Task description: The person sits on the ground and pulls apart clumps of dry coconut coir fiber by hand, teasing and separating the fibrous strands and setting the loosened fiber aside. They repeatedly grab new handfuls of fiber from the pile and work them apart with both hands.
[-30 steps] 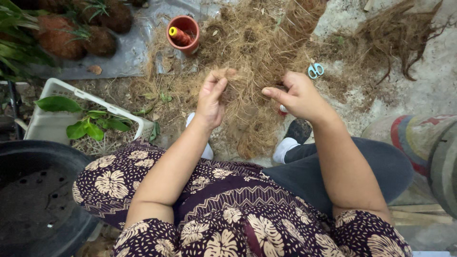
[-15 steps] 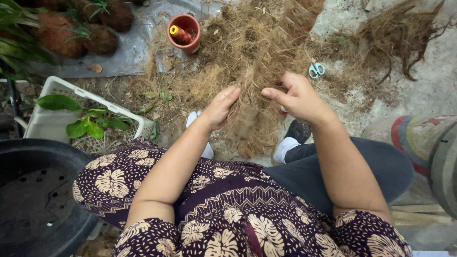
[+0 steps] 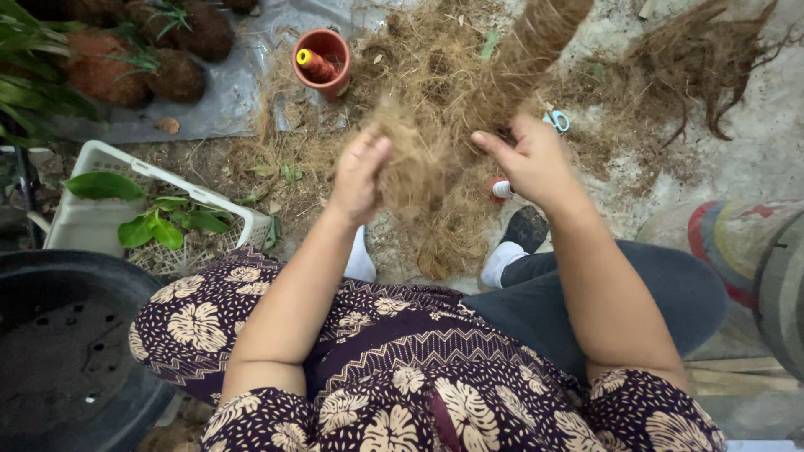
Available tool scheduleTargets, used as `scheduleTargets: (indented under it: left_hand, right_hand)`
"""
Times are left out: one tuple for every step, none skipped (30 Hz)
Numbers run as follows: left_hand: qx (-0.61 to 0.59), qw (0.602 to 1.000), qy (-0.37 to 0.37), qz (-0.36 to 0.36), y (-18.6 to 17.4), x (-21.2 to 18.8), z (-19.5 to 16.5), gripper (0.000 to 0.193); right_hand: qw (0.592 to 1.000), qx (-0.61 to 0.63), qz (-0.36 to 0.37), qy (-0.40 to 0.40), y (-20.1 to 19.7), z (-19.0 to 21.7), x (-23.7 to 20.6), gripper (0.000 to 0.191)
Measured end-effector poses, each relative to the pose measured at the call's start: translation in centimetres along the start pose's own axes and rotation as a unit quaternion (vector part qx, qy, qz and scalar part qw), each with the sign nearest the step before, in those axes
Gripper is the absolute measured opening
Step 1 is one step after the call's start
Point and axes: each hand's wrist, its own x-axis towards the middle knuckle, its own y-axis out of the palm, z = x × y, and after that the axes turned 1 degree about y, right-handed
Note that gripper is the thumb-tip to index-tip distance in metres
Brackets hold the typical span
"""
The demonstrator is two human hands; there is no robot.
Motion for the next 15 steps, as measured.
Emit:
scheduleTargets:
  left_hand:
    - [0.037,0.999,-0.010,0.012,0.5,-0.1,0.2,0.035]
    - [0.073,0.997,-0.019,0.023,1.0,-0.2,0.4,0.035]
    - [0.066,0.998,-0.013,0.020,1.6,-0.4,0.5,0.036]
    - [0.059,0.998,-0.006,0.016,2.1,-0.6,0.7,0.038]
    - [0.053,0.998,0.001,0.013,2.7,-0.7,0.9,0.039]
    - [0.083,0.996,0.026,-0.009,3.4,-0.7,1.1,0.041]
    - [0.114,0.992,0.051,-0.031,4.1,-0.7,1.4,0.042]
    - [0.144,0.985,0.077,-0.052,4.7,-0.6,1.4,0.044]
    - [0.263,0.953,0.140,-0.058,5.2,-0.6,1.4,0.046]
    - [0.377,0.902,0.201,-0.065,5.7,-0.8,1.3,0.049]
    - [0.484,0.833,0.257,-0.071,6.1,-0.9,1.2,0.051]
    - [0.463,0.844,0.257,-0.078,6.5,-0.9,1.2,0.058]
    - [0.443,0.855,0.257,-0.085,6.9,-0.9,1.2,0.065]
    - [0.422,0.865,0.257,-0.091,7.2,-0.9,1.1,0.073]
    - [0.440,0.856,0.257,-0.084,7.3,-0.9,0.9,0.065]
  right_hand:
    - [1.000,-0.003,-0.011,-0.005,0.3,-0.1,0.1,0.048]
    - [1.000,0.015,-0.013,0.000,0.5,-0.2,0.1,0.048]
    - [0.999,0.034,-0.016,0.005,0.6,-0.3,0.1,0.048]
    - [0.998,0.052,-0.018,0.011,0.7,-0.2,0.1,0.047]
    - [0.992,0.124,-0.007,-0.031,1.1,0.0,0.1,0.040]
    - [0.978,0.194,0.006,-0.072,1.5,0.2,0.0,0.035]
    - [0.958,0.264,0.019,-0.112,1.7,0.4,0.0,0.031]
    - [0.974,0.216,0.004,-0.074,1.8,0.5,-0.1,0.030]
    - [0.985,0.167,-0.010,-0.034,2.0,0.7,-0.2,0.031]
    - [0.993,0.117,-0.020,0.007,2.2,0.8,-0.4,0.033]
    - [0.988,0.144,-0.016,0.047,2.4,0.9,-0.5,0.031]
    - [0.981,0.171,-0.011,0.087,2.8,0.9,-0.6,0.030]
    - [0.972,0.198,-0.007,0.127,3.1,0.9,-0.7,0.028]
    - [0.970,0.227,-0.001,0.091,3.4,0.8,-0.6,0.024]
    - [0.965,0.256,0.004,0.055,3.7,0.6,-0.5,0.020]
